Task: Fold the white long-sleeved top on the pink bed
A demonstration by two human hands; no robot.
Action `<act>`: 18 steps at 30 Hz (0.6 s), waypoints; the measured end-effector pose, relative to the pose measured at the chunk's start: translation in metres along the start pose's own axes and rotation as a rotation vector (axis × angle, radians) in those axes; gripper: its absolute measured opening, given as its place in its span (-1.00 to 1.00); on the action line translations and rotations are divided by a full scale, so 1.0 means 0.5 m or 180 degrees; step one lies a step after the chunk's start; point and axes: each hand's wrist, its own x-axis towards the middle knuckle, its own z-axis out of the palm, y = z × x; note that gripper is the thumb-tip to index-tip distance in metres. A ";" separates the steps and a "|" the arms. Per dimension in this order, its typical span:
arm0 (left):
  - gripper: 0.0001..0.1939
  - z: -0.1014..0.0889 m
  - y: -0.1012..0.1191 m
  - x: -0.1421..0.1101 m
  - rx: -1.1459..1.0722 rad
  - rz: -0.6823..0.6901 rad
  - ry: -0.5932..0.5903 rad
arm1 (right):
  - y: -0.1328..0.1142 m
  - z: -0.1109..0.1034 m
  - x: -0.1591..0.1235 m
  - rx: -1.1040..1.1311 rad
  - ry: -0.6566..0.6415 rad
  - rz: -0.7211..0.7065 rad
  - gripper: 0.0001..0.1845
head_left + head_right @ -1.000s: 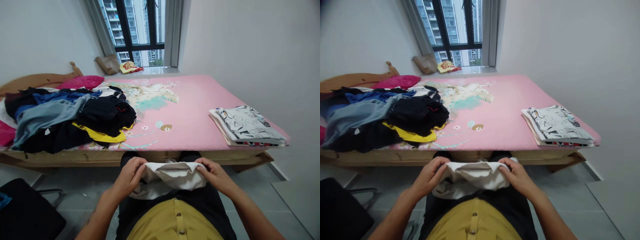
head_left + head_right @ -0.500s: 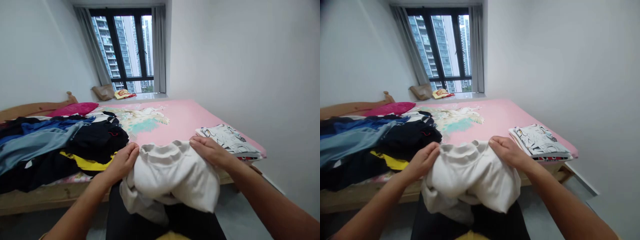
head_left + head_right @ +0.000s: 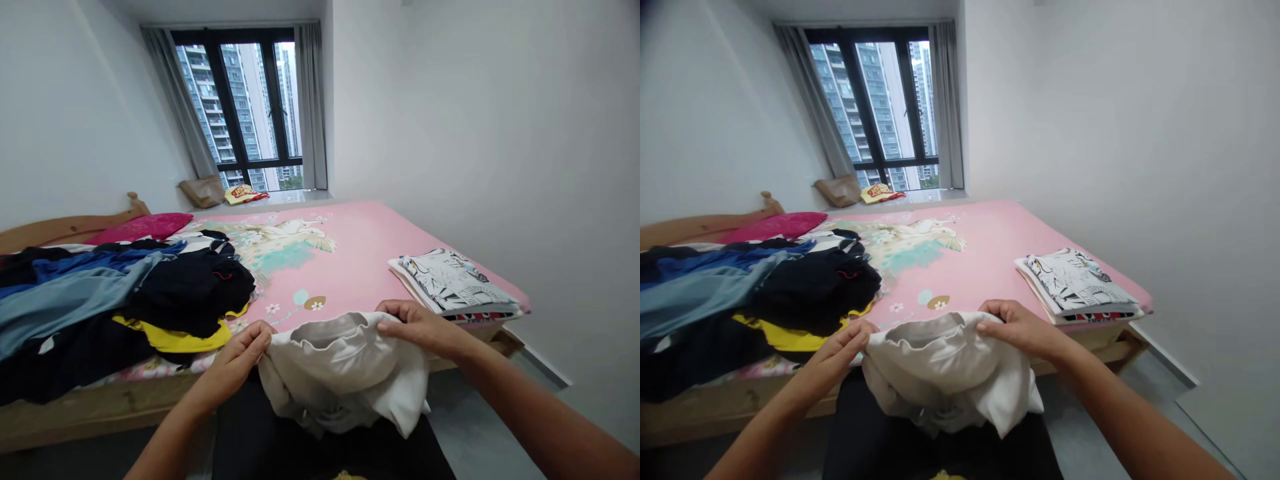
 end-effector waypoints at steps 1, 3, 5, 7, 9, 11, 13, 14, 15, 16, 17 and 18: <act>-0.64 0.003 -0.004 0.000 -0.0094 0.0014 -0.0063 | 0.002 -0.001 0.000 0.0036 0.0049 -0.0046 -0.69; -0.65 0.016 -0.005 0.005 -0.0122 0.0006 -0.0222 | -0.002 -0.003 0.000 0.0067 0.0203 -0.0125 -0.69; -0.66 0.035 0.000 0.015 0.0013 0.0006 -0.0240 | -0.018 -0.006 -0.003 0.0087 0.0345 -0.0112 -0.70; -0.66 0.055 0.012 0.029 -0.0002 0.0016 -0.0175 | -0.047 -0.010 -0.009 0.0102 0.0474 -0.0074 -0.70; -0.66 0.072 0.027 0.043 -0.0309 0.0049 -0.0220 | -0.087 -0.019 -0.019 0.0101 0.0578 -0.0060 -0.69; -0.66 0.085 0.044 0.056 -0.0550 0.0120 -0.0377 | -0.138 -0.032 -0.030 -0.0174 0.0711 -0.0056 -0.67; -0.66 0.093 0.061 0.069 -0.0570 0.0301 -0.0374 | -0.193 -0.050 -0.041 -0.0750 0.0885 -0.0149 -0.69; -0.66 0.097 0.070 0.076 -0.0582 0.0393 -0.0335 | -0.221 -0.059 -0.046 -0.1039 0.0922 -0.0233 -0.70; -0.66 0.100 0.079 0.081 -0.0640 0.0470 -0.0294 | -0.247 -0.068 -0.049 -0.1263 0.0928 -0.0330 -0.71; -0.66 0.102 0.089 0.087 -0.0746 0.0530 -0.0253 | -0.270 -0.077 -0.051 -0.1416 0.0926 -0.0417 -0.72; -0.65 0.103 0.098 0.091 -0.0870 0.0574 -0.0202 | -0.289 -0.085 -0.052 -0.1521 0.0963 -0.0484 -0.72; -0.63 0.104 0.108 0.094 -0.0970 0.0621 -0.0118 | -0.303 -0.092 -0.051 -0.1603 0.1041 -0.0518 -0.71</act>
